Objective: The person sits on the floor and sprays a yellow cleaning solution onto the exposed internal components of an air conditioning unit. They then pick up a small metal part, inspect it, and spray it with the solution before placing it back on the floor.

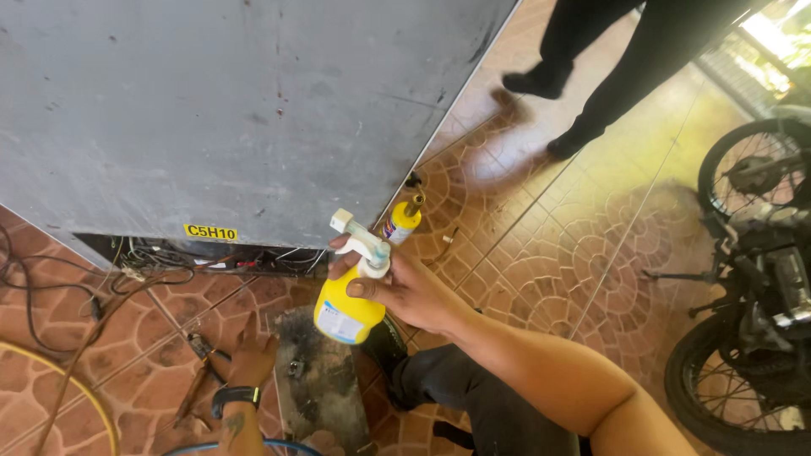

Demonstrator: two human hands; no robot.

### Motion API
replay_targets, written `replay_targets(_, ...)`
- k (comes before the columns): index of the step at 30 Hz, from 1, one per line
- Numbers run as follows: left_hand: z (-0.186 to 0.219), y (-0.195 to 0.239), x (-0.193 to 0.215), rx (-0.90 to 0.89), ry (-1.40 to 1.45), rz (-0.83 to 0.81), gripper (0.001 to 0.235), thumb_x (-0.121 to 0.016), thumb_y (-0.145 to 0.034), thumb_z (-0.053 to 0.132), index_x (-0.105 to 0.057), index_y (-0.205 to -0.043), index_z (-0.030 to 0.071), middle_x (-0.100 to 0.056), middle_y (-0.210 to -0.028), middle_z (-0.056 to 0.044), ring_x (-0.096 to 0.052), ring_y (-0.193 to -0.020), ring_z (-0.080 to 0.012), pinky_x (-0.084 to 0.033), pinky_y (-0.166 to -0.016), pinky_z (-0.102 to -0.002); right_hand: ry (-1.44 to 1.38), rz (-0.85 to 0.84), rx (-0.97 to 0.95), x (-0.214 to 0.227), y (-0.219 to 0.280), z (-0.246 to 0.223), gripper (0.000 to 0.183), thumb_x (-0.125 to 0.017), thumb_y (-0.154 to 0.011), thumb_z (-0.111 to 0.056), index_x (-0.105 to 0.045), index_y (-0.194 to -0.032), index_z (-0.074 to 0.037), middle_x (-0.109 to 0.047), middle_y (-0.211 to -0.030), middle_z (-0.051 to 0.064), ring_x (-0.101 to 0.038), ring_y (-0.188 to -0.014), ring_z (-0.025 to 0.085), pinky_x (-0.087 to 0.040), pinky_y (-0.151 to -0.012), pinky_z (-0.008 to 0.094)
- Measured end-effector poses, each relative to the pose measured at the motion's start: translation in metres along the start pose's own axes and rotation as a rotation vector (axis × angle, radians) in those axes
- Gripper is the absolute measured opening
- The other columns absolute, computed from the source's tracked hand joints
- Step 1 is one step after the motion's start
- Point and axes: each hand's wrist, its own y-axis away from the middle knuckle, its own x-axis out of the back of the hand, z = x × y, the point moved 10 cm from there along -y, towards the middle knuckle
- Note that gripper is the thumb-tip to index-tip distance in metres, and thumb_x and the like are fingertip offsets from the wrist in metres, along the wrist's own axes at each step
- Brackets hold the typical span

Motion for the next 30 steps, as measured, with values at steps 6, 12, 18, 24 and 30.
replay_targets(6,0.014,0.015,0.003,0.042,-0.175,0.006,0.088,-0.061,-0.090,0.050,-0.022,-0.163,0.022,-0.043,-0.152,-0.025,-0.044,-0.138,-0.0458,-0.031,-0.116,-0.062,0.101,-0.004,-0.092,0.006,-0.013,0.022,0.051,-0.067,-0.097,-0.013,-0.049,-0.145,-0.011,-0.068,-0.120,0.001,-0.064,-0.115,0.014,-0.052,-0.104,0.034)
replay_targets(12,0.018,0.007,0.005,0.079,-0.351,-0.088,0.085,-0.059,-0.091,0.051,-0.020,-0.161,0.022,-0.041,-0.155,-0.018,-0.038,-0.144,-0.0407,-0.020,-0.116,-0.071,-0.056,-0.013,-0.130,-0.001,-0.018,0.038,0.050,-0.066,-0.096,-0.007,-0.051,-0.144,-0.010,-0.067,-0.117,0.003,-0.061,-0.117,0.014,-0.049,-0.104,0.033)
replay_targets(18,0.021,0.006,0.027,0.072,-0.267,0.059,0.085,-0.062,-0.090,0.047,-0.021,-0.160,0.020,-0.041,-0.154,-0.020,-0.040,-0.141,-0.0439,-0.026,-0.114,-0.067,0.005,-0.071,-0.141,-0.017,-0.034,0.059,0.050,-0.064,-0.095,-0.013,-0.052,-0.143,-0.011,-0.070,-0.116,0.004,-0.064,-0.109,0.016,-0.052,-0.095,0.034)
replay_targets(24,0.032,0.018,0.052,0.006,-0.140,0.212,0.085,-0.064,-0.090,0.043,-0.023,-0.160,0.018,-0.041,-0.154,-0.022,-0.041,-0.138,-0.0471,-0.032,-0.111,-0.063,0.048,-0.097,-0.167,-0.022,-0.048,0.083,0.049,-0.064,-0.094,-0.021,-0.053,-0.140,-0.010,-0.073,-0.112,0.006,-0.066,-0.105,0.016,-0.053,-0.093,0.035)
replay_targets(30,0.036,0.050,0.085,-0.010,-0.035,0.328,0.085,-0.066,-0.089,0.038,-0.024,-0.160,0.017,-0.041,-0.153,-0.025,-0.042,-0.135,-0.0504,-0.038,-0.109,-0.058,0.111,-0.153,-0.129,-0.049,-0.065,0.077,0.050,-0.064,-0.095,-0.024,-0.054,-0.141,-0.008,-0.074,-0.111,0.008,-0.064,-0.106,0.016,-0.050,-0.095,0.035)
